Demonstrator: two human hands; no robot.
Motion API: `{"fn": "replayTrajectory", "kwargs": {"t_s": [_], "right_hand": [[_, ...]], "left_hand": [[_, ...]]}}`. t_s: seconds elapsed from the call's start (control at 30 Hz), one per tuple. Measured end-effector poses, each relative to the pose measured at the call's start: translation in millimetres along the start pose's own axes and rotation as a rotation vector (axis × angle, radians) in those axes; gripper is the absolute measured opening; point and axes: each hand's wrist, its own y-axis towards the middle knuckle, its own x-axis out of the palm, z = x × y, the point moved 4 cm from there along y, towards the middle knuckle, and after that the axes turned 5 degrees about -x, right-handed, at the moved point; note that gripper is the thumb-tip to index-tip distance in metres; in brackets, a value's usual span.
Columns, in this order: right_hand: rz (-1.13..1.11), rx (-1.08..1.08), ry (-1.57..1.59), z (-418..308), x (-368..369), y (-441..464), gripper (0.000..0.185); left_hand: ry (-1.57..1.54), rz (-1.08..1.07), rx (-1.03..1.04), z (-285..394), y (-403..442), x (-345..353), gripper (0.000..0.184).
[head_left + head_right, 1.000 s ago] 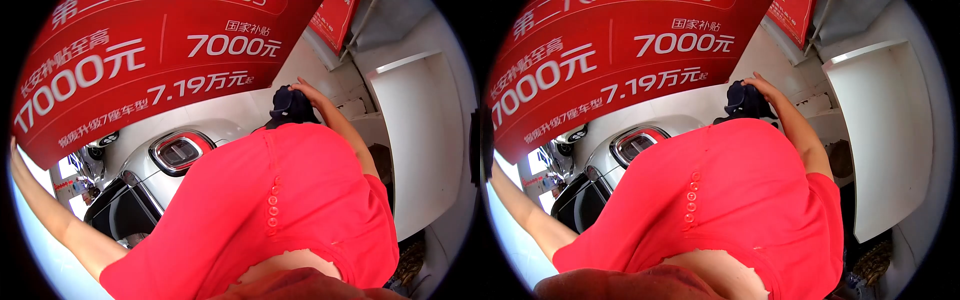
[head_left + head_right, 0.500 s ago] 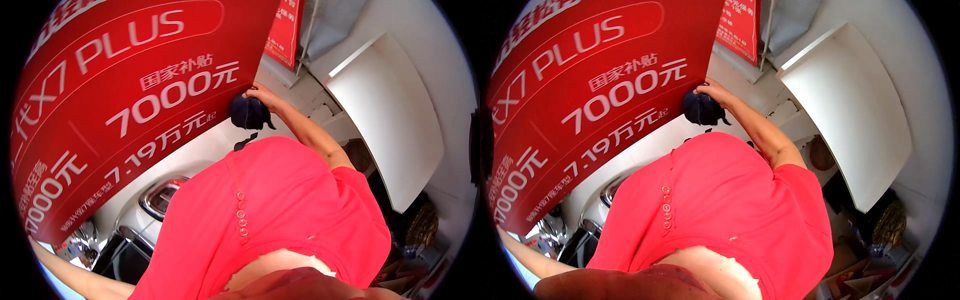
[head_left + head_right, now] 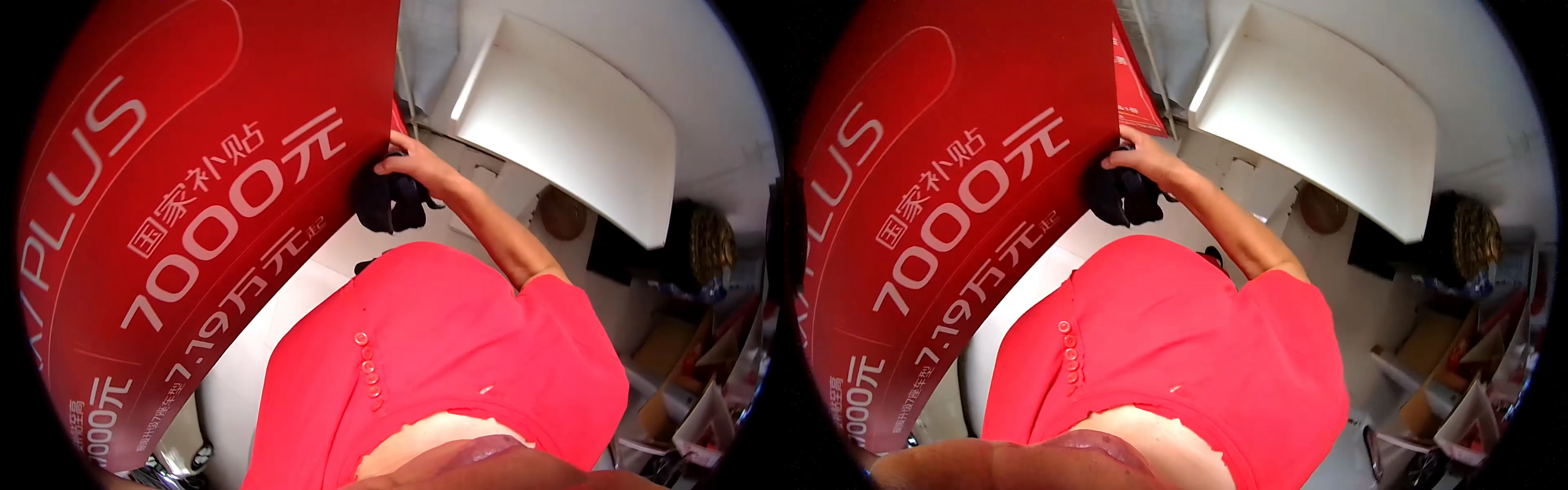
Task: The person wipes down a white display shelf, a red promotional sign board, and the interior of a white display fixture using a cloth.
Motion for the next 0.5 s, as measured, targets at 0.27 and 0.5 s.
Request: {"fn": "replayTrajectory", "kwargs": {"t_s": [0.27, 0.5], "right_hand": [[-0.053, 0.086, 0.030, -6.9, -3.6, 5.9, 0.065], [0.024, 0.079, -0.126, -17.3, -3.6, 5.5, 0.065]], "left_hand": [[0.022, 0.017, -0.053, -41.9, 6.2, -3.0, 0.036], [0.028, 0.020, -0.082, -70.1, 12.2, -9.7, 0.035]]}}
